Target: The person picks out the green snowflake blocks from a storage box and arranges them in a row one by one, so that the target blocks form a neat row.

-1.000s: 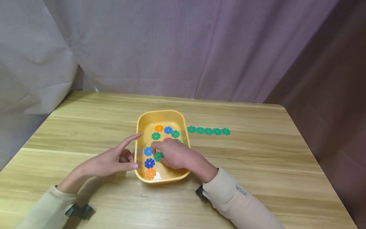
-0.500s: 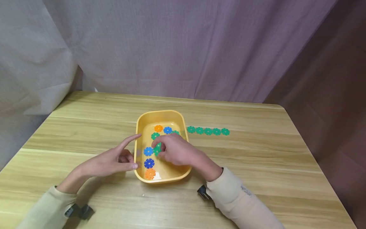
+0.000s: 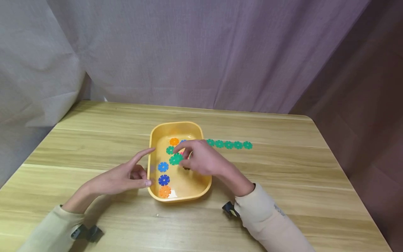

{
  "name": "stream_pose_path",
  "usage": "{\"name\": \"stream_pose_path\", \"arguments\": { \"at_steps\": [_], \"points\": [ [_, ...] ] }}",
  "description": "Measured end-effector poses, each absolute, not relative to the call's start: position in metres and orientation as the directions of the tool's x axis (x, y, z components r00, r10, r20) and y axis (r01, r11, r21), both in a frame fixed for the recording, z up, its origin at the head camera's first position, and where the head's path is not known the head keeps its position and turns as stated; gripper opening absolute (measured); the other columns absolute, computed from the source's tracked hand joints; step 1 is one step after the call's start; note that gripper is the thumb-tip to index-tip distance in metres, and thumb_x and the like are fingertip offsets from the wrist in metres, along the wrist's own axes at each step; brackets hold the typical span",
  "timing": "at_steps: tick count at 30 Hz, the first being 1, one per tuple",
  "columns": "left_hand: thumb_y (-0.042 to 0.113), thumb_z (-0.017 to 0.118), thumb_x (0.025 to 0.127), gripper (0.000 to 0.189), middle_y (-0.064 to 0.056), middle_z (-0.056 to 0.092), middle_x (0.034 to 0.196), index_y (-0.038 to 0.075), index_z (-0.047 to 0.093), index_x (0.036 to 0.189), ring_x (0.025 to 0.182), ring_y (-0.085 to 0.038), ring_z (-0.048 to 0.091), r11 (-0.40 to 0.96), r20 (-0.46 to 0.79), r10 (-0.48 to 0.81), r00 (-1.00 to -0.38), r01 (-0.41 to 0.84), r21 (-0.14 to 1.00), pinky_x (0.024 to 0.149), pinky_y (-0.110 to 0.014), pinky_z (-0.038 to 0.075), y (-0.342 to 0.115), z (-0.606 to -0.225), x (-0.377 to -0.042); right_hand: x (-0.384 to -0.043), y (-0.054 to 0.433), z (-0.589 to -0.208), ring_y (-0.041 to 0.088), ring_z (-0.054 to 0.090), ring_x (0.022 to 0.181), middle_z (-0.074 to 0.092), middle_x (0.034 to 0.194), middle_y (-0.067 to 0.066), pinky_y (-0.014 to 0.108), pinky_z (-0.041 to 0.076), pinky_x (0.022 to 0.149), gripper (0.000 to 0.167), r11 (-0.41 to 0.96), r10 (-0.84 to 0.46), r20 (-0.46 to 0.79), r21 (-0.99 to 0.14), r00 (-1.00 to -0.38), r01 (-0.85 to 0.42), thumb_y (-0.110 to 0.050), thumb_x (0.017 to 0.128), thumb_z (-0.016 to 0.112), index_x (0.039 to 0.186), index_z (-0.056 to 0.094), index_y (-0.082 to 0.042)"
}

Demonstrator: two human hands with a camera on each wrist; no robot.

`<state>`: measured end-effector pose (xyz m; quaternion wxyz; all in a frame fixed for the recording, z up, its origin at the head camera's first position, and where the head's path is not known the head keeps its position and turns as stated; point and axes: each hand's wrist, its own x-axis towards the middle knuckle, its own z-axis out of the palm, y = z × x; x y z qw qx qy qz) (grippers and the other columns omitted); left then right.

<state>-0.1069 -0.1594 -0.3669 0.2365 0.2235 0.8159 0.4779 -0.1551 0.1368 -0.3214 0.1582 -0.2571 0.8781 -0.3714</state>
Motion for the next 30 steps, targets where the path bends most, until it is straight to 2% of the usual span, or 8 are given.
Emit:
{"name": "stream_pose_path", "arguments": {
  "at_steps": [9, 13, 20, 23, 30],
  "points": [
    [0.034, 0.077, 0.099, 0.102, -0.008, 0.071, 0.097, 0.027, 0.005, 0.171, 0.088, -0.023, 0.07, 0.45, -0.177, 0.578, -0.796, 0.131, 0.883, 0.08, -0.029, 0.055, -0.163, -0.367, -0.107, -0.16, 0.152, -0.316, 0.025, 0.063, 0.064, 0.07, 0.097, 0.01, 0.029, 0.054, 0.057, 0.036, 0.513, -0.517, -0.075, -0.825, -0.853, -0.239, -0.003, 0.092, 0.078, 0.126, 0.074, -0.012],
    [0.034, 0.077, 0.099, 0.102, -0.008, 0.071, 0.097, 0.028, 0.005, 0.171, 0.088, -0.023, 0.07, 0.451, -0.175, 0.577, -0.798, 0.132, 0.883, 0.08, -0.029, 0.055, -0.165, -0.368, -0.106, -0.164, 0.162, -0.315, 0.021, 0.059, 0.062, 0.068, 0.101, 0.012, 0.027, 0.051, 0.055, 0.037, 0.498, -0.473, -0.077, -0.845, -0.878, -0.195, -0.003, 0.092, 0.077, 0.127, 0.073, -0.014],
    [0.034, 0.077, 0.099, 0.103, -0.008, 0.071, 0.097, 0.028, 0.004, 0.171, 0.087, -0.023, 0.07, 0.449, -0.17, 0.578, -0.798, 0.136, 0.883, 0.08, -0.029, 0.055, -0.167, -0.368, -0.106, -0.167, 0.184, -0.316, 0.015, 0.053, 0.058, 0.065, 0.102, 0.015, 0.024, 0.044, 0.053, 0.038, 0.454, -0.408, -0.06, -0.879, -0.911, -0.145, -0.005, 0.092, 0.078, 0.129, 0.072, -0.009],
    [0.034, 0.077, 0.099, 0.103, -0.008, 0.071, 0.097, 0.027, 0.004, 0.171, 0.088, -0.023, 0.07, 0.449, -0.171, 0.576, -0.799, 0.135, 0.883, 0.081, -0.029, 0.056, -0.167, -0.368, -0.106, -0.168, 0.194, -0.316, 0.012, 0.054, 0.057, 0.067, 0.101, 0.016, 0.024, 0.047, 0.053, 0.037, 0.451, -0.379, -0.052, -0.882, -0.924, -0.135, -0.007, 0.091, 0.079, 0.128, 0.073, -0.01],
    [0.035, 0.076, 0.099, 0.102, -0.007, 0.071, 0.096, 0.028, 0.004, 0.171, 0.087, -0.022, 0.069, 0.455, -0.17, 0.576, -0.799, 0.142, 0.879, 0.079, -0.029, 0.055, -0.168, -0.368, -0.105, -0.172, 0.213, -0.32, 0.01, 0.049, 0.055, 0.067, 0.102, 0.012, 0.024, 0.043, 0.05, 0.041, 0.444, -0.344, -0.059, -0.889, -0.937, -0.107, -0.008, 0.092, 0.077, 0.132, 0.071, -0.012]
  ]
}}
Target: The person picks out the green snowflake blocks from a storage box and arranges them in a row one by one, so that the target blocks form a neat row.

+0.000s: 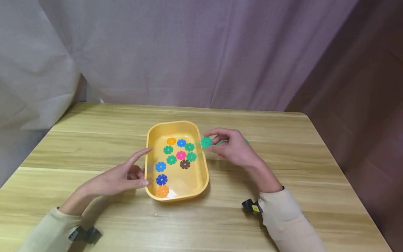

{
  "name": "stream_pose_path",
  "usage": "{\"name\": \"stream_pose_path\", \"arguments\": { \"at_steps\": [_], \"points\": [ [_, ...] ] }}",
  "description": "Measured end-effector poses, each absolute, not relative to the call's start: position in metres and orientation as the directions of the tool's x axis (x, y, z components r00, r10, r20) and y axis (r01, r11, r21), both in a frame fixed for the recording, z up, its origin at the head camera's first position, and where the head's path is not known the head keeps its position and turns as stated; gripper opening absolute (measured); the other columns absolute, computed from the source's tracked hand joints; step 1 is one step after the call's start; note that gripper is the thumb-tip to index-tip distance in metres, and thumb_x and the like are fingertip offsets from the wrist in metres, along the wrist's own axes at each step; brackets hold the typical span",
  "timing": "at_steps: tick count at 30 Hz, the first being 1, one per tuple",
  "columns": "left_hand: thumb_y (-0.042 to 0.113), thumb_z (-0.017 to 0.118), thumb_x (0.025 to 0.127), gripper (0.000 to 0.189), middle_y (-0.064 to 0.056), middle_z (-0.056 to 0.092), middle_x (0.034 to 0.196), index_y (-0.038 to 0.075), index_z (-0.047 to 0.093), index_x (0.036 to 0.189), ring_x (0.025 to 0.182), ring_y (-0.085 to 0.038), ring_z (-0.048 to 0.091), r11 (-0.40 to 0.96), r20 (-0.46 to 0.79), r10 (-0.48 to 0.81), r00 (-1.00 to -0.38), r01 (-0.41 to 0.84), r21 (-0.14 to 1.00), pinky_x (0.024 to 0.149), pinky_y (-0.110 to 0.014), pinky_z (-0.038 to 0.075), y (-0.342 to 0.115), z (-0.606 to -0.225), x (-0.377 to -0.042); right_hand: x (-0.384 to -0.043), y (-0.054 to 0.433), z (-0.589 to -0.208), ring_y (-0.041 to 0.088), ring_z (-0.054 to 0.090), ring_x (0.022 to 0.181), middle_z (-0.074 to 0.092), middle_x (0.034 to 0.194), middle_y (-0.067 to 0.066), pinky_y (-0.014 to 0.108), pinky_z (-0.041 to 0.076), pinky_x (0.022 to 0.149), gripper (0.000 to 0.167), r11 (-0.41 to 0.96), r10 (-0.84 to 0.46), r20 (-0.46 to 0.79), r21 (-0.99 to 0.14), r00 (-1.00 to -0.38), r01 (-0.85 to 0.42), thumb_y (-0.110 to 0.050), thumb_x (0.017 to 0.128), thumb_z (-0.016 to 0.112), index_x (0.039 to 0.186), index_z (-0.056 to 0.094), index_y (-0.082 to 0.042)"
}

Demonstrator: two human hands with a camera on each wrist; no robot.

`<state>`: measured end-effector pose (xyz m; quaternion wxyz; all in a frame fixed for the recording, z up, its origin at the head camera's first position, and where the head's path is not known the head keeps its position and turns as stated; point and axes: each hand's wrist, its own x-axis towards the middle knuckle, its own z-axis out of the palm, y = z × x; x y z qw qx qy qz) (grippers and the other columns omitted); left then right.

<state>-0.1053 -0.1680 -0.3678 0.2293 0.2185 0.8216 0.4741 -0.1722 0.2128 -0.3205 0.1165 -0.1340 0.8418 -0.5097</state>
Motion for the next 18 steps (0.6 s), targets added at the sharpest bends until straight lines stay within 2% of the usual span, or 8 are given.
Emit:
{"name": "stream_pose_path", "arguments": {
  "at_steps": [10, 18],
  "points": [
    [0.034, 0.077, 0.099, 0.103, -0.008, 0.071, 0.096, 0.028, 0.004, 0.171, 0.085, -0.023, 0.069, 0.45, -0.171, 0.579, -0.797, 0.137, 0.883, 0.077, -0.029, 0.055, -0.168, -0.368, -0.105, -0.176, 0.229, -0.321, 0.009, 0.053, 0.06, 0.066, 0.104, 0.011, 0.026, 0.048, 0.053, 0.037, 0.489, -0.303, -0.079, -0.868, -0.95, -0.084, -0.013, 0.094, 0.078, 0.131, 0.072, -0.014],
    [0.035, 0.077, 0.099, 0.103, -0.008, 0.071, 0.096, 0.028, 0.004, 0.171, 0.085, -0.023, 0.068, 0.46, -0.18, 0.57, -0.801, 0.129, 0.878, 0.077, -0.029, 0.055, -0.167, -0.368, -0.105, -0.18, 0.245, -0.319, 0.008, 0.05, 0.055, 0.068, 0.097, 0.004, 0.024, 0.043, 0.049, 0.039, 0.489, -0.272, -0.035, -0.866, -0.962, -0.107, -0.013, 0.096, 0.077, 0.134, 0.07, -0.009]
  ]
}}
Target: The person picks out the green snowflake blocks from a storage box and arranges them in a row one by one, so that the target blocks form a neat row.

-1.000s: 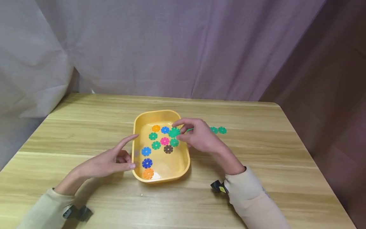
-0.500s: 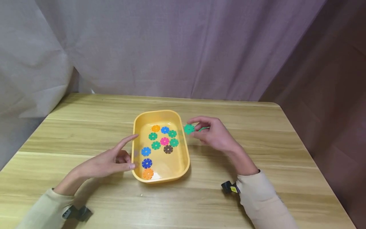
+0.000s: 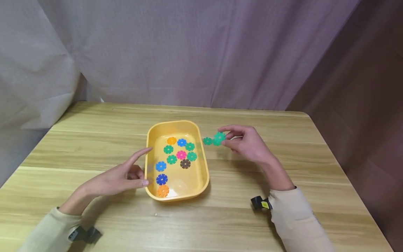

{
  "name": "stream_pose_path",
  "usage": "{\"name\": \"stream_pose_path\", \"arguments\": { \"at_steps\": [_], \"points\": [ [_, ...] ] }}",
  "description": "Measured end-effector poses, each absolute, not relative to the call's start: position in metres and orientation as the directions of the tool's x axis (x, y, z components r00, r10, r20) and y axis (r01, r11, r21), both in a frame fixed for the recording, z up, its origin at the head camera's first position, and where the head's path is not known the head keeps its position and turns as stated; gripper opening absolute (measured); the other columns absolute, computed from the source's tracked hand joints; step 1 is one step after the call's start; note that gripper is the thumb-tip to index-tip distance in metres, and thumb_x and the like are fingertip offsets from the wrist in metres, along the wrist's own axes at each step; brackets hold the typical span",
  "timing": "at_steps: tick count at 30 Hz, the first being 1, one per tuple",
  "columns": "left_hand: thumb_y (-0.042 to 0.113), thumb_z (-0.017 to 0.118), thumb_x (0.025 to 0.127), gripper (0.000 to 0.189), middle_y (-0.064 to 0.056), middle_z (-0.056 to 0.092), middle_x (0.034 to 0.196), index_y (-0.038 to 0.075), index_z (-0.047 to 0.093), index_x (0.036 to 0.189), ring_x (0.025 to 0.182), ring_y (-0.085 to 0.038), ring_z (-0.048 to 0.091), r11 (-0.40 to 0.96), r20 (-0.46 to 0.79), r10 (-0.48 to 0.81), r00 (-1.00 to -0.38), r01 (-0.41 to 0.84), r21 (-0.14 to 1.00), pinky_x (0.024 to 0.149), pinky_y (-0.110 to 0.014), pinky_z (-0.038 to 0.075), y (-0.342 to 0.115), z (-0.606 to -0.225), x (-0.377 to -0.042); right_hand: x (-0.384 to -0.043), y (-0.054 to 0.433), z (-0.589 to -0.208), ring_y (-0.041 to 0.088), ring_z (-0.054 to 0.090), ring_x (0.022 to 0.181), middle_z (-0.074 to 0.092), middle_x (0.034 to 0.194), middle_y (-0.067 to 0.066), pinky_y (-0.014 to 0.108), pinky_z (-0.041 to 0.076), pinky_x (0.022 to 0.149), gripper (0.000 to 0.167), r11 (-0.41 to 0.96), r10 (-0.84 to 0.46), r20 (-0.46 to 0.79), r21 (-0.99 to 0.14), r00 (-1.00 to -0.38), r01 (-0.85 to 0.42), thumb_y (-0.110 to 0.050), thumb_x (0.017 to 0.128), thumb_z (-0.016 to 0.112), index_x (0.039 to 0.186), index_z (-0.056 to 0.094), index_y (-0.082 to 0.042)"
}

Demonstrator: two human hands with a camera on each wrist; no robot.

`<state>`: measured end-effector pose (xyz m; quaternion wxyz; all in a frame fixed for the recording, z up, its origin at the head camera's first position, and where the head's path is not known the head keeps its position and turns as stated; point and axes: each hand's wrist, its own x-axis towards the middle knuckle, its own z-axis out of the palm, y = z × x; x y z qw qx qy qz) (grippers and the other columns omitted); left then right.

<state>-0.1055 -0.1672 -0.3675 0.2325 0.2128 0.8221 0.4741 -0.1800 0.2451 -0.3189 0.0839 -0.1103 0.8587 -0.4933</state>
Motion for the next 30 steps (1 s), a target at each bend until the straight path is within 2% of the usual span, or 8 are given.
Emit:
{"name": "stream_pose_path", "arguments": {
  "at_steps": [7, 14, 21, 30],
  "points": [
    [0.035, 0.077, 0.099, 0.103, -0.008, 0.07, 0.097, 0.029, 0.004, 0.171, 0.086, -0.023, 0.068, 0.462, -0.188, 0.567, -0.802, 0.121, 0.878, 0.078, -0.029, 0.055, -0.167, -0.367, -0.105, -0.185, 0.259, -0.318, 0.007, 0.05, 0.056, 0.069, 0.094, -0.003, 0.024, 0.041, 0.049, 0.044, 0.475, -0.238, -0.042, -0.877, -0.97, -0.079, -0.012, 0.096, 0.078, 0.138, 0.067, -0.005],
    [0.035, 0.077, 0.098, 0.103, -0.008, 0.071, 0.096, 0.028, 0.004, 0.171, 0.085, -0.023, 0.068, 0.468, -0.186, 0.565, -0.804, 0.126, 0.875, 0.078, -0.029, 0.055, -0.167, -0.367, -0.105, -0.191, 0.277, -0.318, 0.006, 0.051, 0.056, 0.068, 0.093, -0.007, 0.025, 0.045, 0.05, 0.04, 0.505, -0.191, -0.017, -0.859, -0.981, -0.083, -0.014, 0.097, 0.077, 0.136, 0.068, -0.008],
    [0.035, 0.077, 0.098, 0.103, -0.008, 0.07, 0.096, 0.028, 0.005, 0.171, 0.085, -0.023, 0.068, 0.462, -0.183, 0.564, -0.805, 0.124, 0.878, 0.077, -0.029, 0.055, -0.167, -0.366, -0.105, -0.195, 0.296, -0.319, 0.005, 0.051, 0.058, 0.066, 0.09, -0.008, 0.023, 0.043, 0.05, 0.037, 0.485, -0.164, -0.014, -0.872, -0.986, -0.068, -0.01, 0.098, 0.076, 0.134, 0.069, -0.012],
    [0.034, 0.077, 0.098, 0.104, -0.008, 0.07, 0.096, 0.027, 0.003, 0.171, 0.084, -0.024, 0.069, 0.452, -0.172, 0.575, -0.8, 0.135, 0.882, 0.075, -0.029, 0.056, -0.168, -0.367, -0.105, -0.203, 0.313, -0.326, 0.009, 0.048, 0.056, 0.063, 0.086, -0.005, 0.028, 0.042, 0.051, 0.043, 0.569, -0.16, -0.037, -0.82, -0.986, -0.062, -0.01, 0.099, 0.073, 0.14, 0.062, -0.002]
  ]
}}
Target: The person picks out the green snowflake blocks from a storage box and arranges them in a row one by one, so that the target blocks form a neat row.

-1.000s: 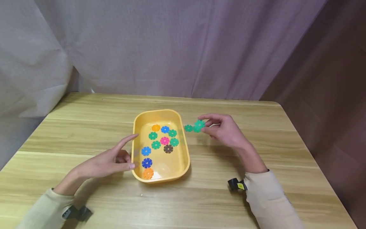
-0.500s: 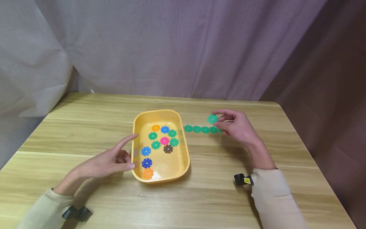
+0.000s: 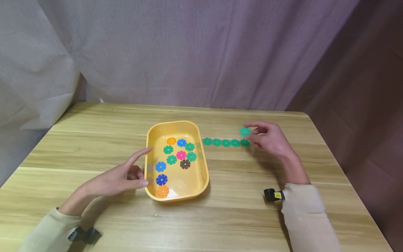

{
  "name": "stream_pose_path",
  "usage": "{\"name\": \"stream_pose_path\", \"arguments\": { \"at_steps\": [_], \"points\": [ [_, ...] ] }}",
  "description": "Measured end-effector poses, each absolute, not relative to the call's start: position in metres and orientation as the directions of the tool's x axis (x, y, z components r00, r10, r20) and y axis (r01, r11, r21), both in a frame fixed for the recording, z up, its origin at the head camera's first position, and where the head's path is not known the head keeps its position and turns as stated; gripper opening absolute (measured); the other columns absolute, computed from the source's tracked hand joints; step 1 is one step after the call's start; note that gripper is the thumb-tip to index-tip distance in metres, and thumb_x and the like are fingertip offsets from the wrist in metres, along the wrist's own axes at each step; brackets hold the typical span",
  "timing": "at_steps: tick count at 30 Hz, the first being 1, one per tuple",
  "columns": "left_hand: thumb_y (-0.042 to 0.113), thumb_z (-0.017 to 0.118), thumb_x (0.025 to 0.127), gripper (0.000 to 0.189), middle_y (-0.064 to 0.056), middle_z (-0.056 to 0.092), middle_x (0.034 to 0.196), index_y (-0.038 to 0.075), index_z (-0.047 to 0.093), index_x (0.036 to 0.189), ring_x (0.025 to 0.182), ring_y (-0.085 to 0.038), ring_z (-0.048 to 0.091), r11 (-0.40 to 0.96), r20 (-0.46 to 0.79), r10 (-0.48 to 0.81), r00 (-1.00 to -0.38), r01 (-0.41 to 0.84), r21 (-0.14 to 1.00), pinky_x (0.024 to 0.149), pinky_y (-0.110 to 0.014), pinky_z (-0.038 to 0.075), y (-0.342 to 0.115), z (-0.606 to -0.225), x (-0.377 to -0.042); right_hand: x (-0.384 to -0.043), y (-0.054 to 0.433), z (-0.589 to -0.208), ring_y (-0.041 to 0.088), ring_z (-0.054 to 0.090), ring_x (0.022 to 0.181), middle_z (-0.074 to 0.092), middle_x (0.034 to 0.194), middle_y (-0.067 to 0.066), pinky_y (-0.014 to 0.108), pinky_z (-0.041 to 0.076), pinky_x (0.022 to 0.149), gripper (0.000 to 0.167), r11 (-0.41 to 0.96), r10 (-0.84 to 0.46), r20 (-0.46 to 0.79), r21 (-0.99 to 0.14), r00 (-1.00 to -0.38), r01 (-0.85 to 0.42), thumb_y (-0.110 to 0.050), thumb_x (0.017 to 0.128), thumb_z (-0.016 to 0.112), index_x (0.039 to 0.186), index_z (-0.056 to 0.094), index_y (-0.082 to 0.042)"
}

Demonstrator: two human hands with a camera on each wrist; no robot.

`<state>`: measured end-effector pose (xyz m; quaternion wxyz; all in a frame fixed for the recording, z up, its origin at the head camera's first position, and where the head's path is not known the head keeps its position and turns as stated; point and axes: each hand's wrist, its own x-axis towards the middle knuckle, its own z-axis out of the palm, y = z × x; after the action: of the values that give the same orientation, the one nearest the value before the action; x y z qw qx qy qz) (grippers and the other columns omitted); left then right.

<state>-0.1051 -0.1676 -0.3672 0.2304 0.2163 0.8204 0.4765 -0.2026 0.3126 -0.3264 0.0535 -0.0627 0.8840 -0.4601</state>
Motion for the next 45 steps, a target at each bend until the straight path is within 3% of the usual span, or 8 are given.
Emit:
{"name": "stream_pose_path", "arguments": {
  "at_steps": [8, 16, 27, 45],
  "points": [
    [0.034, 0.077, 0.098, 0.103, -0.008, 0.07, 0.095, 0.027, 0.004, 0.171, 0.083, -0.024, 0.068, 0.452, -0.172, 0.572, -0.802, 0.133, 0.882, 0.075, -0.029, 0.055, -0.168, -0.367, -0.105, -0.21, 0.326, -0.335, 0.01, 0.051, 0.06, 0.061, 0.089, 0.0, 0.028, 0.044, 0.054, 0.048, 0.609, -0.128, -0.113, -0.793, -0.985, 0.012, -0.009, 0.101, 0.071, 0.146, 0.057, 0.0],
    [0.034, 0.077, 0.098, 0.102, -0.008, 0.07, 0.095, 0.028, 0.006, 0.171, 0.083, -0.023, 0.067, 0.457, -0.177, 0.567, -0.804, 0.129, 0.88, 0.075, -0.028, 0.054, -0.168, -0.367, -0.105, -0.211, 0.334, -0.342, 0.009, 0.053, 0.059, 0.064, 0.086, 0.008, 0.027, 0.046, 0.053, 0.045, 0.663, -0.145, -0.129, -0.748, -0.981, 0.001, -0.003, 0.101, 0.066, 0.145, 0.057, 0.004],
    [0.034, 0.077, 0.099, 0.101, -0.008, 0.07, 0.095, 0.029, 0.006, 0.171, 0.083, -0.023, 0.067, 0.451, -0.177, 0.57, -0.802, 0.126, 0.883, 0.075, -0.028, 0.053, -0.168, -0.368, -0.105, -0.216, 0.343, -0.352, 0.009, 0.053, 0.058, 0.063, 0.078, 0.005, 0.026, 0.042, 0.051, 0.046, 0.719, -0.141, -0.187, -0.694, -0.972, 0.029, -0.004, 0.099, 0.066, 0.144, 0.059, 0.005],
    [0.034, 0.077, 0.099, 0.102, -0.008, 0.07, 0.096, 0.029, 0.005, 0.171, 0.085, -0.023, 0.068, 0.445, -0.18, 0.576, -0.798, 0.121, 0.887, 0.077, -0.028, 0.054, -0.168, -0.368, -0.105, -0.218, 0.345, -0.36, 0.011, 0.053, 0.06, 0.062, 0.077, 0.003, 0.029, 0.042, 0.052, 0.047, 0.73, -0.129, -0.207, -0.681, -0.97, 0.048, -0.006, 0.101, 0.065, 0.146, 0.057, 0.005]
  ]
}}
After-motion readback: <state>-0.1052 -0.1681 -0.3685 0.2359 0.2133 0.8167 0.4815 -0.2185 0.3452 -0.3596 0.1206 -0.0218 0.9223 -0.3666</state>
